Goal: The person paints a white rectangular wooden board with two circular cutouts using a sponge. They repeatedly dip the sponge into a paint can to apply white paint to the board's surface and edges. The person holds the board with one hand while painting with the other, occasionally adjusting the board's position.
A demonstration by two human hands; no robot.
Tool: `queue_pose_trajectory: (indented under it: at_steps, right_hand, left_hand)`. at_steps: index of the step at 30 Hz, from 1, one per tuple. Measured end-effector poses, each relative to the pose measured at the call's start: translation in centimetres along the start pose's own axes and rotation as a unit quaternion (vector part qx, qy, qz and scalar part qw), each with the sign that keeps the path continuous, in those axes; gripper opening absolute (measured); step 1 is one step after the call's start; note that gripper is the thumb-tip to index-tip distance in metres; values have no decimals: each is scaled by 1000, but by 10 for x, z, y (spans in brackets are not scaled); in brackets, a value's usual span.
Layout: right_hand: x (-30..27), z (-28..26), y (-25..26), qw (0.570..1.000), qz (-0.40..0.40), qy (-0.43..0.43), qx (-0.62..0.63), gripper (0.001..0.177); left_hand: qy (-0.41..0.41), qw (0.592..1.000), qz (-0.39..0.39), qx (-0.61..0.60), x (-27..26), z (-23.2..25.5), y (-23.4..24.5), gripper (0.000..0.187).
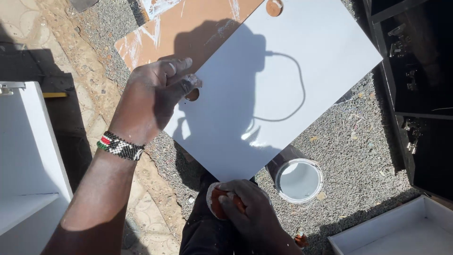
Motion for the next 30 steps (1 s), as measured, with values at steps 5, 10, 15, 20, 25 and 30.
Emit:
queue_pose_trajectory:
  at_steps: [5,10,15,20,25,30]
  right_hand:
    - [-84,160,122,926,88,-359,-73,31]
    - [-124,279,153,877,100,-443,-158,50]
    - [-125,349,136,877,122,-429,-178,60]
    - [-120,400,129,872,193,-438,-102,54]
    - [-118,487,113,863,223,-441,-107,55]
    - [-108,569,80,853,146,-454,-213,49]
  left_hand:
    - [207,929,-238,-195,-181,-80,-94,42]
    - [272,892,-353,-80,-281,-188,-231,39]
    - [233,934,-252,95,-251,-256,-291,66]
    - [184,930,-258,184,-229,-316,-333,68]
    - [207,929,-238,191,-218,-343,-348,70]
    - [234,932,-212,177,-212,-369,-357,66]
Point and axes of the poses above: each hand's wrist, its own x-axis towards the middle knuckle, its own y-axis out of the back of the hand, z = x × y, the point moved 10 cm from there along x, towards the middle knuckle, and after that the axes turned 10 degrees about z, right-handed, at the moved point
